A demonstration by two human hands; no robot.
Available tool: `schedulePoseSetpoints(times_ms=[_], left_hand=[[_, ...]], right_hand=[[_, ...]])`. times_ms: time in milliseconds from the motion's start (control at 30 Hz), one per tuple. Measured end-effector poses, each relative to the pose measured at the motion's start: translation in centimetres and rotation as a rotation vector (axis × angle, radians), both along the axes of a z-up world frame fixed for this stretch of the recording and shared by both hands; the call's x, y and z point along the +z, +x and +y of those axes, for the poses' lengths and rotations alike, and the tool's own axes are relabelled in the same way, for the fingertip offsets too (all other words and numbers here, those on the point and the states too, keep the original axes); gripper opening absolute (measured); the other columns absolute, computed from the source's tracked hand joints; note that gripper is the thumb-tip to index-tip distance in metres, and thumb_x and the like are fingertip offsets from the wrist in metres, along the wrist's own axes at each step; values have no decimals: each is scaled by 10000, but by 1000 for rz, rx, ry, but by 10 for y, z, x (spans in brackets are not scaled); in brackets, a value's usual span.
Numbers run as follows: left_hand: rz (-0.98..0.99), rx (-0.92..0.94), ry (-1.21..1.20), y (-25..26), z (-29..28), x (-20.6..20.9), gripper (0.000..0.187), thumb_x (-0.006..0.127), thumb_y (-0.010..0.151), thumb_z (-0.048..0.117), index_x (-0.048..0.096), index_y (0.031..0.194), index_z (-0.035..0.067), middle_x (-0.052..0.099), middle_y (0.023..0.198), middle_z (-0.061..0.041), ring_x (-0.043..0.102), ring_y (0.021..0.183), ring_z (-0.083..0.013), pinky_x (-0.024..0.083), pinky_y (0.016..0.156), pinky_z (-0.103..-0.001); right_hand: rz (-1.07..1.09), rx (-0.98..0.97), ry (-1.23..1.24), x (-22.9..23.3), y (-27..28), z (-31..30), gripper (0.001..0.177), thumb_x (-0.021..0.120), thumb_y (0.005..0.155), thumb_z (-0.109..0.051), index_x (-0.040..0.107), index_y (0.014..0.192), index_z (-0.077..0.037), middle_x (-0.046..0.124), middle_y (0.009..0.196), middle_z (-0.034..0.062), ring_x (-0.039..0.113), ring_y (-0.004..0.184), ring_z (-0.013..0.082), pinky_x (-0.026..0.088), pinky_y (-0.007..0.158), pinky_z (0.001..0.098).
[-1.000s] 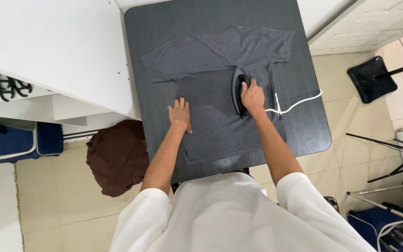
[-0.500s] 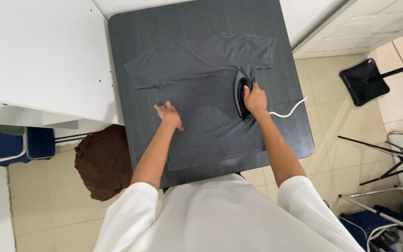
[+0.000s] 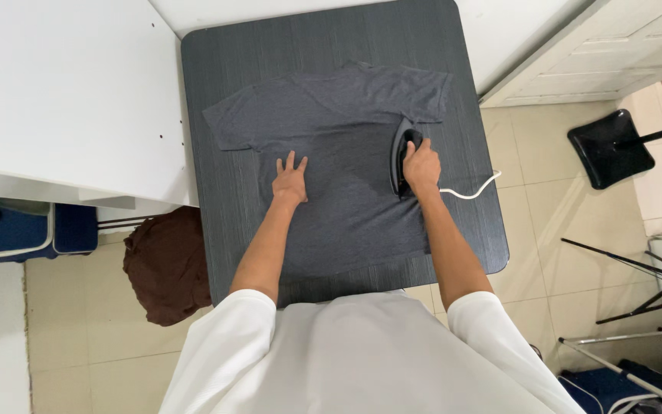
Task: The person hangs a white shirt on a hanger and places it in a closet. Then, the person lays a grey t-shirt on an ironing board, smooths it out, and irons it with an electric iron.
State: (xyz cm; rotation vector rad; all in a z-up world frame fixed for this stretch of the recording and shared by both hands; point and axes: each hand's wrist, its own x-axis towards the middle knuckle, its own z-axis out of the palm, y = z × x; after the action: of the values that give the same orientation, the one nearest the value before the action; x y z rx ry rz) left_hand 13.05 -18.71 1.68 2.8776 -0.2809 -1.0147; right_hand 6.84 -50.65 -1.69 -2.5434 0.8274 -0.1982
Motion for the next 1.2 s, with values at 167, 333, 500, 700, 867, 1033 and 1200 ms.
schedulePoseSetpoints(times_ms=[167, 333, 500, 700, 867, 1033, 1200], left_hand=[[-12, 36, -59, -5, 7, 1, 1186, 942, 694, 166, 224, 1622, 344, -2, 1729, 45, 72, 1587, -292, 397, 1188, -473], [-51, 43, -78, -5, 10, -7, 1162, 935, 705, 179, 234, 1621, 314, 19, 1727, 45, 85, 1585, -266, 398, 1185, -472], [-88, 41, -146, -19, 21, -1, 1121, 915, 724, 178, 245, 1616, 288, 53, 1720, 56, 106, 1577, -262, 396, 1192, -440], [-291, -46, -349, -53, 50, -16, 850, 752, 900, 281, 291, 1607, 175, 150, 1706, 3, 151, 1576, -279, 303, 1240, -476], [-381, -257, -324, -100, 79, -26, 835, 575, 972, 516, 268, 1608, 70, 173, 1696, -56, 134, 1574, -310, 144, 1267, -555], [-404, -356, -275, -129, 106, -32, 866, 428, 986, 671, 244, 1622, 113, 141, 1711, -30, 78, 1578, -283, 91, 1260, -606], [-349, -436, -104, -137, 130, -35, 1128, 418, 831, 856, 154, 1632, 108, 50, 1714, -10, 12, 1567, -249, 52, 1251, -600]], right_hand=[[65, 87, -1, 0, -6, 4, 489, 557, 1045, -398, 560, 1223, 58, 686, 941, 361, 676, 885, 551, 545, 789, 597], [95, 146, -35, 4, -17, -4, 483, 557, 1043, -402, 565, 1226, 45, 684, 939, 363, 672, 882, 556, 542, 782, 602], [22, 88, -23, 7, -10, -18, 462, 614, 1024, -394, 612, 1138, 54, 689, 953, 359, 673, 905, 548, 549, 797, 581], [-7, 174, 48, 40, -62, 34, 434, 610, 1011, -351, 628, 1195, 41, 695, 900, 347, 669, 853, 544, 530, 759, 595], [28, 279, 61, 56, -108, 114, 434, 580, 1041, -365, 618, 1191, 40, 695, 834, 321, 685, 779, 521, 547, 704, 584], [0, 307, 52, 48, -136, 162, 440, 572, 1035, -382, 624, 1180, 30, 695, 832, 317, 683, 775, 523, 551, 688, 587], [-16, 137, -17, 34, -145, 149, 440, 576, 1040, -400, 636, 1157, 20, 696, 854, 327, 672, 808, 540, 541, 726, 601]])
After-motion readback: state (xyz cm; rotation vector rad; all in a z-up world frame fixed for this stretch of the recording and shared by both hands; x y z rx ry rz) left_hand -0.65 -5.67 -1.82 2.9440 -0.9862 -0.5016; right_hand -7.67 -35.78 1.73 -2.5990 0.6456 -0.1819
